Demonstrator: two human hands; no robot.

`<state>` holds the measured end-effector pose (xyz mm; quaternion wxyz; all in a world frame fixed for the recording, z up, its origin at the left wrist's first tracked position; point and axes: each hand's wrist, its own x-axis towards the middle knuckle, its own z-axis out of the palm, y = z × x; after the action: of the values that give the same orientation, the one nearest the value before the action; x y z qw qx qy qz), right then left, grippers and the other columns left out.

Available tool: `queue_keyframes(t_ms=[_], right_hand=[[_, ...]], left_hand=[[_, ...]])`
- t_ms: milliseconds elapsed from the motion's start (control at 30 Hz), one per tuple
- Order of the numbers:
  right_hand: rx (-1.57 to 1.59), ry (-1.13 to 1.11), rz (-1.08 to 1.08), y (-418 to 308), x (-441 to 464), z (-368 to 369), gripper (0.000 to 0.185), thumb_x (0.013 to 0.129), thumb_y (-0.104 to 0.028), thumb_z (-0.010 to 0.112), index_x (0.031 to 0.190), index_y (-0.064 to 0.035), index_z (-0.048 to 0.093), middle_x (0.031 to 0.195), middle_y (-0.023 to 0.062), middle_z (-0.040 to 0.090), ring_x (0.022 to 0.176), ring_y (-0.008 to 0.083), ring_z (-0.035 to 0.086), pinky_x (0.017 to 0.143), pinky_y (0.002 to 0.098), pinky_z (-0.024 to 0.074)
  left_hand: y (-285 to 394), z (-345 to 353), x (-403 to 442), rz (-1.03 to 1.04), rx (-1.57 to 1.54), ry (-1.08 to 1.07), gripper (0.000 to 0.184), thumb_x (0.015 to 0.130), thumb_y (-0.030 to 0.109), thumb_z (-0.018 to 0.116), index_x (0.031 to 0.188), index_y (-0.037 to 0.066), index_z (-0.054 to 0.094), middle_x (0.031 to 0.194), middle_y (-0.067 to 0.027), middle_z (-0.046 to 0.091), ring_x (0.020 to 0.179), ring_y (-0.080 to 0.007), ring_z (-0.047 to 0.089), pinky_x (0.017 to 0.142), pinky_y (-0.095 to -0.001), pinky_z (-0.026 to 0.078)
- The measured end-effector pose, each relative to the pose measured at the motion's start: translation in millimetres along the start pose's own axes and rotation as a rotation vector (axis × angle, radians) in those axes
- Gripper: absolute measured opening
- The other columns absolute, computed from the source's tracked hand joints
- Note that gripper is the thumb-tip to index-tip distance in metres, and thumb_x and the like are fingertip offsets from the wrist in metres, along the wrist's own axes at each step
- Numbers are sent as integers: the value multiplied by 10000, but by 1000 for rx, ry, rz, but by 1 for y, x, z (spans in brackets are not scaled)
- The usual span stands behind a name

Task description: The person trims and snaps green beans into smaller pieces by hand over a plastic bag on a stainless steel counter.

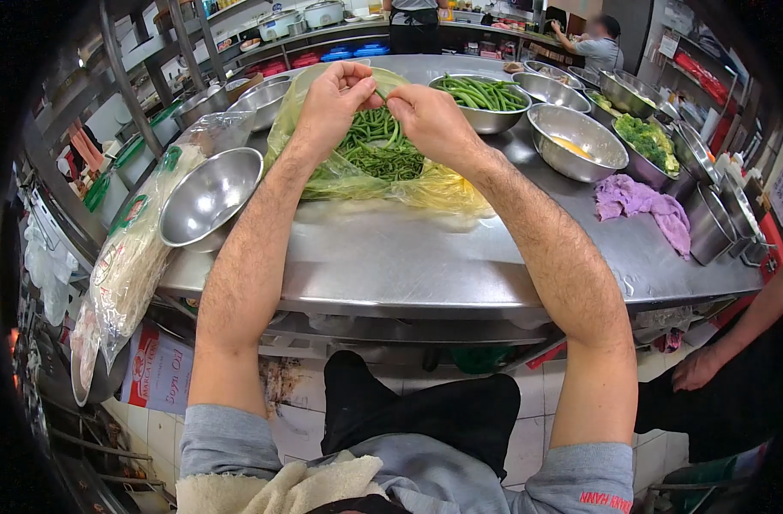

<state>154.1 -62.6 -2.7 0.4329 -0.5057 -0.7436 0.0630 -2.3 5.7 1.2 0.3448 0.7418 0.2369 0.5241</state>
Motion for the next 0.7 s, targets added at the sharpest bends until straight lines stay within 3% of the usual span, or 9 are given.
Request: queue_keyframes(t_ms=[33,133,233,300,400,533,600,667,700], right_hand=[[5,0,17,-2,-1,-1,253,900,-185,517,1003,23,615,911,195,641,866,302,630,762,384,486],[-115,48,-25,-5,-2,-6,224,882,-160,510,955,22,618,876,205,633,850,323,627,741,403,482],[-223,95,-154,10,3,-6,193,865,-141,519,928,18,609,831,175,625,767,290,605,687,377,474],[-282,115,-200,12,3,-7,178,869,-138,533,934,12,603,792,146,616,701,242,587,648,340,465],[-291,119,-196,8,1,-7,169,868,-136,530,911,10,602,752,117,607,673,204,582,622,330,461],[84,84,44,2,3,-6,157,861,-139,540,885,3,602,701,60,585,633,131,555,586,287,453],[251,35,138,4,3,-4,151,857,-138,546,879,1,601,689,43,577,622,109,545,578,271,450],[-44,-63,-30,10,-2,4,127,788,-87,565,879,-28,631,776,122,642,744,305,614,686,376,490],[-231,-161,-127,16,-2,3,156,776,-64,580,923,-38,626,835,118,642,801,313,612,713,388,487]], left_hand=[[0,1,0,-4,-1,-1,195,928,109,554,1056,-36,527,893,-63,603,759,-105,617,710,-225,518],[1,1,-2,-34,-11,-43,208,909,115,578,1060,-25,552,892,-56,608,794,-120,618,719,-258,521],[-1,1,-7,274,410,-1,179,872,119,610,1022,22,626,883,-43,609,810,-161,607,752,-316,512],[-2,3,-9,738,716,63,139,827,127,644,946,75,693,852,-39,606,809,-210,588,774,-356,491],[4,5,-11,692,820,63,116,807,136,661,899,84,712,783,-40,592,804,-225,566,792,-355,473],[12,10,-12,519,724,39,150,799,163,676,904,59,702,746,-39,617,768,-187,589,739,-324,484],[14,14,-13,273,388,129,180,811,190,674,902,36,691,745,-42,650,711,-140,603,679,-284,487],[10,7,-9,216,443,137,197,817,199,674,906,24,686,757,-49,661,693,-123,602,659,-271,485],[7,2,-7,158,497,147,214,824,208,673,910,12,680,768,-56,671,676,-105,602,639,-258,484]])
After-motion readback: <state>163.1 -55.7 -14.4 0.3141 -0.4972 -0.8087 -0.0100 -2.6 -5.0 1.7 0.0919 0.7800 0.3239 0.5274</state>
